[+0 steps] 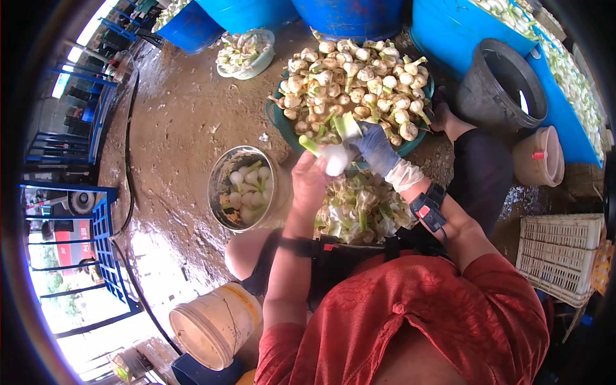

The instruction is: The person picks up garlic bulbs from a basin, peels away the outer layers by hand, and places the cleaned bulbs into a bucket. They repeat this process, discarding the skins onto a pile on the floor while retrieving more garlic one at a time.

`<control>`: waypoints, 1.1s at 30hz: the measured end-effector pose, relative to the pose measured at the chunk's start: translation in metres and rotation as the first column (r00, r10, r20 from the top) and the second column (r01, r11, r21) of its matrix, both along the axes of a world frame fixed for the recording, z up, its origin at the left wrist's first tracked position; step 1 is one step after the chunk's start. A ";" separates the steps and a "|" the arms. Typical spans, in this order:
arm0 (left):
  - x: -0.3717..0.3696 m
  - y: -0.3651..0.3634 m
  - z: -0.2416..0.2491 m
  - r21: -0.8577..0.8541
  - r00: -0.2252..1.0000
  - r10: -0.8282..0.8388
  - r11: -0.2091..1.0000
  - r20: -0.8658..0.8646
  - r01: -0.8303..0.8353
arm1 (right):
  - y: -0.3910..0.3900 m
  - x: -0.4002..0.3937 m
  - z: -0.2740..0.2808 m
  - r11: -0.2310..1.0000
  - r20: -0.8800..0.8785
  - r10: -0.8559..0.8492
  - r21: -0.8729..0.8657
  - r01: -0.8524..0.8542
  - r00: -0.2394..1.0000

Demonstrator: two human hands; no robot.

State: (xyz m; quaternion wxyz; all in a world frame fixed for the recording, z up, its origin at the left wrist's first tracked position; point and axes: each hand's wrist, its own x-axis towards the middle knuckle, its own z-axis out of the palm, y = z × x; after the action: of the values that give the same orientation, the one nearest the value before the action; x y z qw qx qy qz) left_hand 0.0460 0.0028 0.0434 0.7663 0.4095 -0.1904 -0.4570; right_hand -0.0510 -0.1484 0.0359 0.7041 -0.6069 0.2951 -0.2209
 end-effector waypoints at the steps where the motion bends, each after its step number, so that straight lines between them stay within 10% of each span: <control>1: 0.000 0.000 0.001 0.001 1.000 -0.001 1.000 0.003 0.001 | -0.002 0.000 0.002 0.996 -0.029 -0.021 0.084 0.023 0.999; 3: -0.002 0.000 0.004 -0.219 0.964 -0.172 0.967 -0.204 0.126 | -0.003 -0.003 0.015 0.998 -0.061 -0.028 0.056 0.031 0.998; 6: 0.004 0.001 -0.009 -0.115 0.974 -0.136 0.987 -0.181 0.116 | -0.004 -0.010 0.008 0.999 -0.084 -0.001 -0.034 -0.002 0.996; 8: 0.005 0.002 -0.017 -0.003 0.993 -0.100 0.995 -0.057 0.100 | -0.010 -0.007 -0.019 0.843 -0.026 0.130 -0.524 -0.124 0.991; 11: 0.015 -0.001 -0.016 0.008 0.993 0.071 0.997 -0.097 -0.071 | -0.008 -0.012 -0.016 0.962 -0.123 0.033 -0.266 -0.065 0.992; 12: 0.015 0.001 -0.010 0.122 0.974 0.138 0.979 0.177 -0.161 | -0.013 -0.015 -0.029 0.944 -0.179 0.119 -0.285 -0.167 0.977; 13: 0.018 0.002 -0.004 0.089 0.958 0.242 0.969 -0.156 -0.230 | -0.013 -0.020 -0.033 0.943 -0.175 0.124 -0.284 -0.171 0.977; 16: 0.034 0.009 -0.021 0.172 0.905 0.343 0.904 0.253 -0.391 | -0.001 -0.042 -0.018 0.982 -0.199 0.086 -0.146 -0.116 0.976; 19: 0.037 0.010 -0.021 0.051 0.883 0.423 0.905 -0.206 -0.421 | -0.010 -0.060 -0.032 0.767 -0.534 0.280 -0.375 -0.521 0.798; 21: 0.034 0.009 -0.014 -0.199 0.849 0.130 0.944 -0.511 -0.265 | -0.002 -0.064 -0.034 0.513 -0.640 0.420 -0.417 -0.750 0.643; 24: 0.029 0.002 -0.006 -0.236 0.861 0.034 0.955 -0.507 -0.177 | 0.016 -0.056 -0.026 0.499 -0.650 0.252 -0.547 -0.672 0.717; 26: 0.023 -0.001 -0.010 -0.265 0.884 -0.004 0.954 -0.467 -0.136 | 0.027 -0.049 -0.004 0.827 -0.080 0.213 -0.515 -0.223 0.974; 33: 0.013 -0.002 -0.008 -0.280 0.879 -0.178 0.958 -0.441 0.054 | 0.032 -0.010 0.032 0.738 0.217 0.319 -0.667 -0.098 0.923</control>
State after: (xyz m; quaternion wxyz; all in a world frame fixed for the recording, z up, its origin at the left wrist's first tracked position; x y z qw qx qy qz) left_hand 0.0587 0.0008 0.0353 0.8073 0.1727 -0.0852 -0.5578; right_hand -0.0613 -0.1159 0.0677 0.5107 -0.7972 0.0133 -0.3216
